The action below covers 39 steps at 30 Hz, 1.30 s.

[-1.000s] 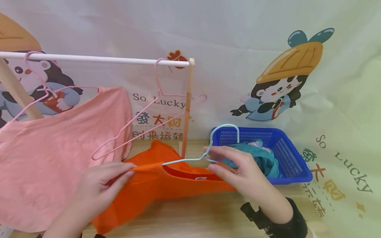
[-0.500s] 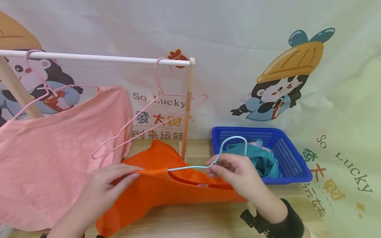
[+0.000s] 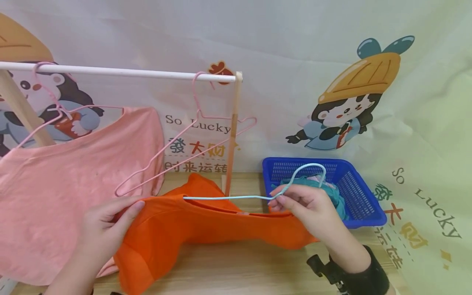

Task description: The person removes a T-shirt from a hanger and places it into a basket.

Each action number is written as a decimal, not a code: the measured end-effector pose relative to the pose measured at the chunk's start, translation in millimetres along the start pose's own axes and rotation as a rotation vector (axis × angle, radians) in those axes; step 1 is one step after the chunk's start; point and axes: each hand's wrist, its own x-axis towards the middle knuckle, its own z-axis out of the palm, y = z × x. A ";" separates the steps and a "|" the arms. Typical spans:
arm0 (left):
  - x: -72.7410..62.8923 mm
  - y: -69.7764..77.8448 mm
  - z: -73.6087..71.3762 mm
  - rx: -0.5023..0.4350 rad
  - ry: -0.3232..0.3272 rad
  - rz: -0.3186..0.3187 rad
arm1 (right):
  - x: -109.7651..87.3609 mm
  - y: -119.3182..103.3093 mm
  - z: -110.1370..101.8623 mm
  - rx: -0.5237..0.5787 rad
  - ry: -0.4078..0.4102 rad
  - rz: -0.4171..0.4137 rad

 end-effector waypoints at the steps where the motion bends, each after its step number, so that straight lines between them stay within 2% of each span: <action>1: -0.3 -0.8 -1.0 -0.001 0.020 -0.009 | -0.2 -0.1 -1.2 0.000 0.004 -0.006; 7: -0.1 -0.6 -4.6 0.038 0.127 -0.175 | -1.6 -0.2 -6.5 0.017 0.026 -0.097; 9: 0.1 0.1 -4.5 0.024 0.162 -0.235 | -2.1 -0.3 -7.8 0.019 0.032 -0.111; 17: 1.6 2.7 -3.9 0.051 0.232 -0.350 | -3.2 -3.5 -12.0 -0.065 0.052 -0.043; 23: -0.7 2.1 -8.0 0.068 0.216 -0.447 | -4.5 -6.6 -17.2 -0.052 0.125 -0.005; 25: -2.4 1.6 -9.2 0.075 0.199 -0.445 | -4.1 -6.9 -16.7 -0.048 0.121 -0.006; 30: -2.7 1.0 -8.1 0.135 0.132 -0.347 | -0.5 -5.7 -8.2 -0.041 0.053 -0.023; 33: -1.6 0.3 -6.5 0.149 0.082 -0.307 | 1.2 -5.3 -3.1 -0.038 0.041 -0.015; 37: -2.1 -0.1 -4.7 0.164 0.001 -0.278 | 3.5 -6.8 2.7 -0.067 0.012 0.025; 39: -2.3 0.0 -3.5 0.136 -0.024 -0.263 | 4.6 -8.1 5.6 -0.097 0.001 0.062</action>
